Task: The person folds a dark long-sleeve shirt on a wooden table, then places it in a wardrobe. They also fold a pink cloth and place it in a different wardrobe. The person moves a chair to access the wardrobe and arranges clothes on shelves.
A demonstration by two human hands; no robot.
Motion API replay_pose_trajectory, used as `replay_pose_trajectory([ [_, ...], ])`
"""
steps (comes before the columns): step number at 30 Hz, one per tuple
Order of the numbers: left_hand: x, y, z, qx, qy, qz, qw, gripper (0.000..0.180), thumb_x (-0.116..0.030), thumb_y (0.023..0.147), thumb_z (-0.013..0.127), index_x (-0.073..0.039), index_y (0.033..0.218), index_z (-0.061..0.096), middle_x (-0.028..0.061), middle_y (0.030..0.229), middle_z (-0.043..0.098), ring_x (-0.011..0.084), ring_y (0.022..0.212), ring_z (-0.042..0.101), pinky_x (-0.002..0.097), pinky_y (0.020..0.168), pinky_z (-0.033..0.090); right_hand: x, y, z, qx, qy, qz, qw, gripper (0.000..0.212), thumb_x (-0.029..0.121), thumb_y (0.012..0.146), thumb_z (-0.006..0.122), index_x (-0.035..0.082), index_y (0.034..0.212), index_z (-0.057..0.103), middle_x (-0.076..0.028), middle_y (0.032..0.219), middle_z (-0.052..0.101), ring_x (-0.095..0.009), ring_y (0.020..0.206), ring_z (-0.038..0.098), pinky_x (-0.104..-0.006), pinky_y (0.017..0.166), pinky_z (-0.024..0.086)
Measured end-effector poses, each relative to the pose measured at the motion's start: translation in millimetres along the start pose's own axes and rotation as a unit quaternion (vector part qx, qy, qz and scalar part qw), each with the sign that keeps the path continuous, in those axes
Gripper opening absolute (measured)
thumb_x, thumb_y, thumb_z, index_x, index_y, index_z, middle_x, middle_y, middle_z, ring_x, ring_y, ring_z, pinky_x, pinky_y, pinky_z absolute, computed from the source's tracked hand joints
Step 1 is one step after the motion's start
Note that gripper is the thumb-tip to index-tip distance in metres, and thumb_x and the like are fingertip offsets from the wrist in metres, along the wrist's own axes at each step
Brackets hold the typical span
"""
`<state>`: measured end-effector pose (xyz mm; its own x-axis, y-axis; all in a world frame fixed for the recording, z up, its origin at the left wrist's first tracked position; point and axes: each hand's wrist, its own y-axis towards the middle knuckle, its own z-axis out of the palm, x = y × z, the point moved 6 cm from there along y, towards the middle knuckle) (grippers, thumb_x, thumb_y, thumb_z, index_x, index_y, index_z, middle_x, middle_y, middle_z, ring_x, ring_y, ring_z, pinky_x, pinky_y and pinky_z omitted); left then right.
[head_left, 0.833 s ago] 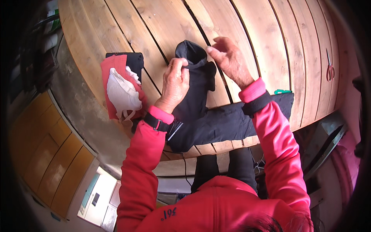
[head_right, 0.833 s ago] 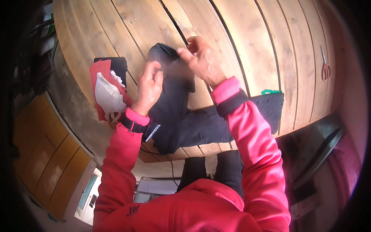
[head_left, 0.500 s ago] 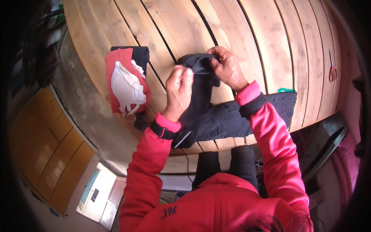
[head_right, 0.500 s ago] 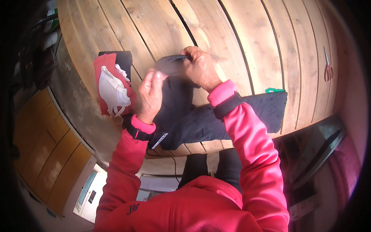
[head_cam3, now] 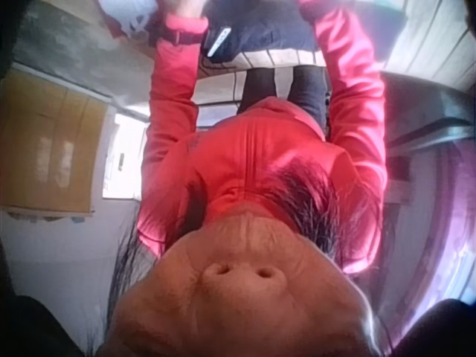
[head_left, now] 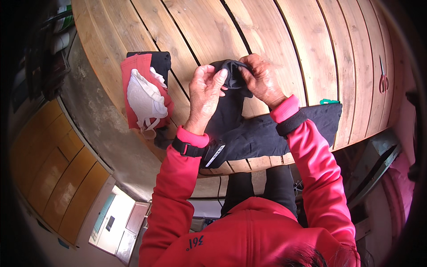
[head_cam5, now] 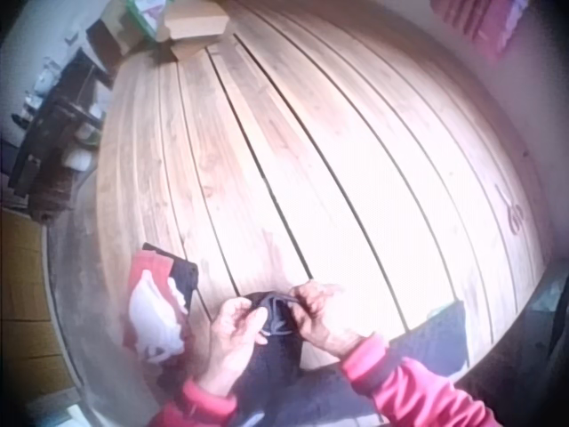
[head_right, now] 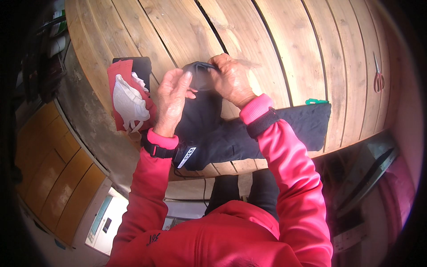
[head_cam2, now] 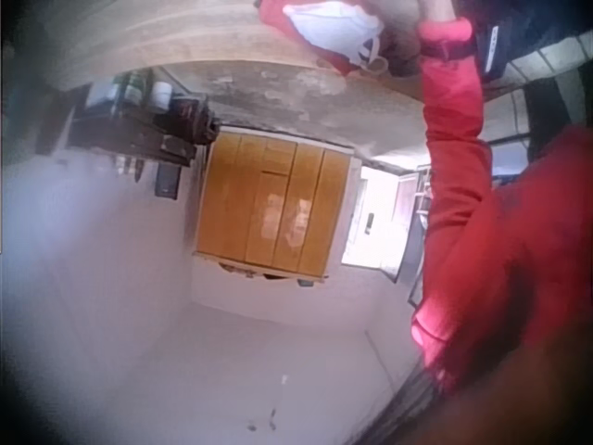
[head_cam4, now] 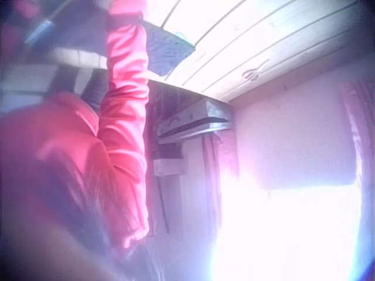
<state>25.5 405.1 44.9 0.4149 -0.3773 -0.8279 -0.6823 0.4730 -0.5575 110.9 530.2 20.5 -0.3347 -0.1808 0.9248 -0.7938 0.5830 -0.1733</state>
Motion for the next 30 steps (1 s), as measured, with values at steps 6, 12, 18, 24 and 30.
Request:
replay_pose_trajectory([
  [6, 7, 4, 5, -0.005, 0.054, 0.069, 0.996, 0.018, -0.010, 0.080, 0.063, -0.001, 0.084, 0.049, 0.0008, 0.068, 0.053, 0.0059, 0.055, 0.050, 0.0221, 0.045, 0.042, 2, 0, 2, 0.010, -0.006, 0.010, 1.000, 0.011, 0.008, 0.073, 0.058, 0.003, 0.083, 0.058, -0.016, 0.081, 0.058, -0.033, 0.075, 0.058, -0.0372, 0.066, 0.046],
  [12, -17, 13, -23, -0.138, 0.506, 0.163, 0.836, 0.025, -0.011, 0.066, 0.069, -0.002, 0.070, 0.046, 0.0182, 0.064, 0.057, 0.0409, 0.066, 0.056, 0.0464, 0.058, 0.044, 12, -1, -8, -0.011, -0.073, -0.026, 0.997, 0.017, 0.008, 0.072, 0.060, 0.004, 0.088, 0.056, -0.015, 0.084, 0.057, -0.032, 0.075, 0.058, -0.0367, 0.066, 0.047],
  [18, -13, 20, -26, -0.114, 0.324, 0.113, 0.932, 0.020, -0.004, 0.071, 0.062, 0.002, 0.074, 0.043, 0.0147, 0.057, 0.052, 0.0316, 0.058, 0.057, 0.0407, 0.054, 0.045, 29, -4, -16, -0.052, -0.034, -0.044, 0.997, 0.026, 0.006, 0.070, 0.061, 0.004, 0.095, 0.054, -0.014, 0.087, 0.055, -0.032, 0.077, 0.057, -0.0368, 0.065, 0.047],
  [24, -7, 16, -24, -0.075, 0.193, -0.043, 0.977, 0.013, -0.006, 0.076, 0.056, 0.002, 0.073, 0.046, 0.0080, 0.052, 0.050, 0.0142, 0.037, 0.049, 0.0283, 0.035, 0.040, 69, -31, -6, -0.014, -0.079, -0.217, 0.973, 0.025, 0.003, 0.067, 0.062, 0.006, 0.091, 0.054, -0.009, 0.088, 0.054, -0.028, 0.075, 0.057, -0.0339, 0.061, 0.048],
  [30, -12, 12, -15, -0.002, 0.147, -0.089, 0.985, 0.021, -0.016, 0.082, 0.055, 0.001, 0.074, 0.048, 0.0072, 0.054, 0.053, 0.0108, 0.037, 0.048, 0.0238, 0.034, 0.038, 47, -33, 18, 0.055, -0.161, -0.171, 0.971, 0.024, 0.003, 0.065, 0.056, 0.006, 0.089, 0.054, -0.010, 0.076, 0.050, -0.029, 0.066, 0.056, -0.0365, 0.054, 0.045],
])
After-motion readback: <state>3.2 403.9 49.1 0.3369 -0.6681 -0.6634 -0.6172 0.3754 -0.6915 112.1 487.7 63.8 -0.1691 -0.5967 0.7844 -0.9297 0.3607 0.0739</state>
